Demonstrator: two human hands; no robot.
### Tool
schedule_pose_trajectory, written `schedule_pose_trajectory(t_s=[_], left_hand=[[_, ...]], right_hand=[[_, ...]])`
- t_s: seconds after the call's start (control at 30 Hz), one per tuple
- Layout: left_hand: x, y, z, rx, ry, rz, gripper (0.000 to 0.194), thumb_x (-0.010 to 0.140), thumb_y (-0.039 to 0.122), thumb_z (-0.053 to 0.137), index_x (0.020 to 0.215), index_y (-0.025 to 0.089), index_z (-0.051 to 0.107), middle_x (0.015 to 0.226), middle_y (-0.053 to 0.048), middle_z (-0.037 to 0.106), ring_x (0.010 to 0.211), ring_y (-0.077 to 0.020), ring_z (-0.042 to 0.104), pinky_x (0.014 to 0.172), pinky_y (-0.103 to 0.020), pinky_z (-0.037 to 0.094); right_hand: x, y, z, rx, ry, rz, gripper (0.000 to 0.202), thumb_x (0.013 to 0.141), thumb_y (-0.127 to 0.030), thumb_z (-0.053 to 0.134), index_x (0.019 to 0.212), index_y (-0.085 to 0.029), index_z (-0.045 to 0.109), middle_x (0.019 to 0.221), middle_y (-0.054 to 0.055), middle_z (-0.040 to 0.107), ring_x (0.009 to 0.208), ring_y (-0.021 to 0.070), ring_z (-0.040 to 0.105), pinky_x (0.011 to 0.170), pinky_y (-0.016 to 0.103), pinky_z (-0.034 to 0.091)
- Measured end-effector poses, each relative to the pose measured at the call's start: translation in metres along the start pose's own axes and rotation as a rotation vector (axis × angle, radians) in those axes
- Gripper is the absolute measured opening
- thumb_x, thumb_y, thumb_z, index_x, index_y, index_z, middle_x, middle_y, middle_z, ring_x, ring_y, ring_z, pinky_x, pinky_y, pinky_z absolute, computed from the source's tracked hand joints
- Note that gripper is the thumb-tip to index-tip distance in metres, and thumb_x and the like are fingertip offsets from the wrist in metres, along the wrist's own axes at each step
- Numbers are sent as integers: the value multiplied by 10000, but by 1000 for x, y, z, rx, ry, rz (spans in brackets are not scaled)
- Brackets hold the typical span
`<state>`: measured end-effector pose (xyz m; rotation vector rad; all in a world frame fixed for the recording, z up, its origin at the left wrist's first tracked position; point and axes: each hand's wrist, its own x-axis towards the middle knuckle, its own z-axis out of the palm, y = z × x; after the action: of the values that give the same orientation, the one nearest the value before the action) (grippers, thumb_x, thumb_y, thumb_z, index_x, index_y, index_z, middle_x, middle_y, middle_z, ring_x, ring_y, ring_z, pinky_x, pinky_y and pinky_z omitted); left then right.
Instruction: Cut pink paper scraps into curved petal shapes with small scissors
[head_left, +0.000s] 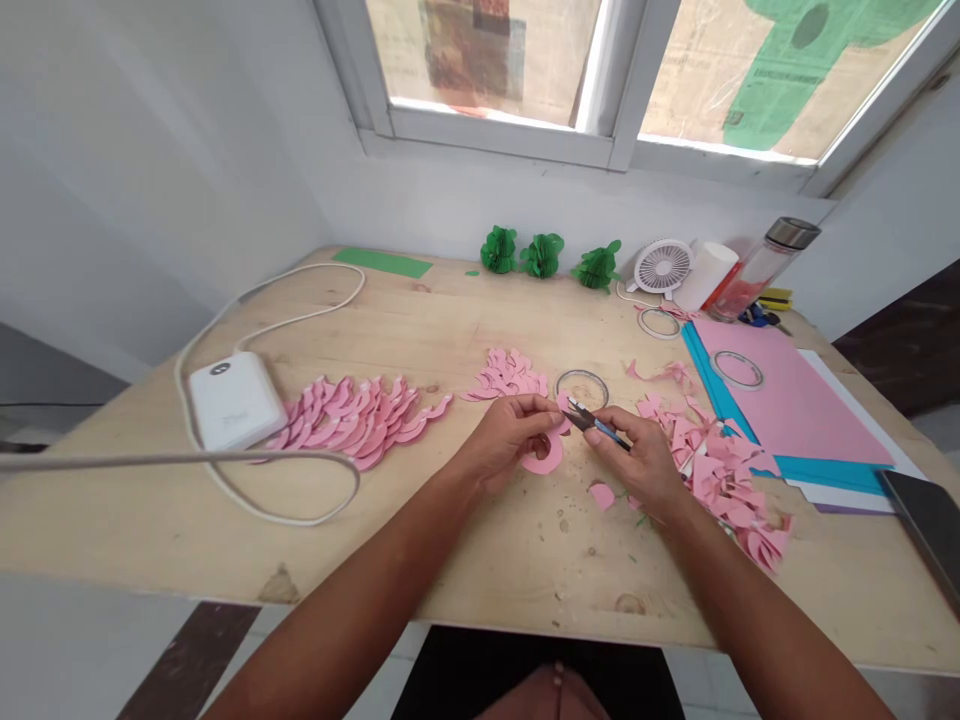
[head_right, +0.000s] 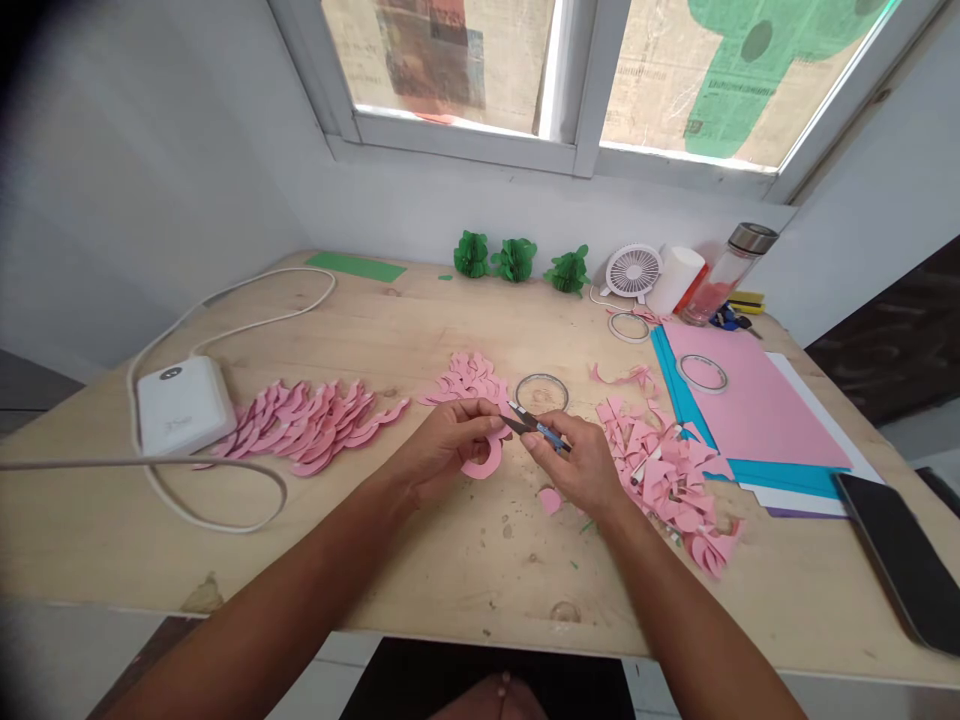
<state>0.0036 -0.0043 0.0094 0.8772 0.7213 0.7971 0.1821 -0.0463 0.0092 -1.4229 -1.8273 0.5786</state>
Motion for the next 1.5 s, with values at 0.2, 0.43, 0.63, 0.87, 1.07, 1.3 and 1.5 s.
schedule_pose_trajectory(t_s=[0.2,0.43,0.63,0.87,1.07,1.3,1.5], left_hand=[[1,0,-2,109,8,20,203,655,271,705,696,116,581,629,-12,608,441,-41,440,439,-187,336],[1,2,-3,172,20,42,218,621,267,717,709,120,582,637,-29,627,442,-48,446,436,-188,352],[0,2,-3,186,44,55,224,640,230,700,816,121,616,669,-40,634,538,-76,514,445,-166,326],[0,1,-3,172,18,47,259,653,232,683,879,129,611,638,-11,598,416,-32,390,387,-172,231],[1,2,-2,160,55,52,234,625,213,688,830,126,617,622,-6,595,402,-27,390,382,-171,222],[1,2,-1,150,58,63,218,632,213,683,822,124,621,617,-4,597,401,-33,403,379,-176,220],[1,2,-2,157,68,66,214,628,216,689,811,128,620,628,-13,608,440,-48,446,397,-174,245]], right_hand=[[0,0,0,-28,-10,-16,297,820,-427,506,854,-174,657,658,7,588,609,137,521,562,234,379],[1,-2,-1,-59,-24,-30,293,825,-428,498,825,-179,653,663,12,595,617,142,530,573,240,381],[0,0,0,-62,-15,-32,288,824,-423,504,840,-173,646,657,5,589,609,137,526,569,236,382],[1,-1,0,-76,-5,-26,288,825,-424,499,827,-175,644,650,6,590,603,138,529,562,234,381],[1,1,-1,-77,7,-34,282,820,-420,506,823,-176,646,659,12,602,608,142,536,561,235,382],[1,3,0,-71,-1,-21,274,823,-417,512,834,-175,640,646,0,582,599,137,524,555,231,369],[1,3,1,-61,-12,-19,267,826,-412,511,839,-176,635,653,-1,582,609,137,525,568,234,373]])
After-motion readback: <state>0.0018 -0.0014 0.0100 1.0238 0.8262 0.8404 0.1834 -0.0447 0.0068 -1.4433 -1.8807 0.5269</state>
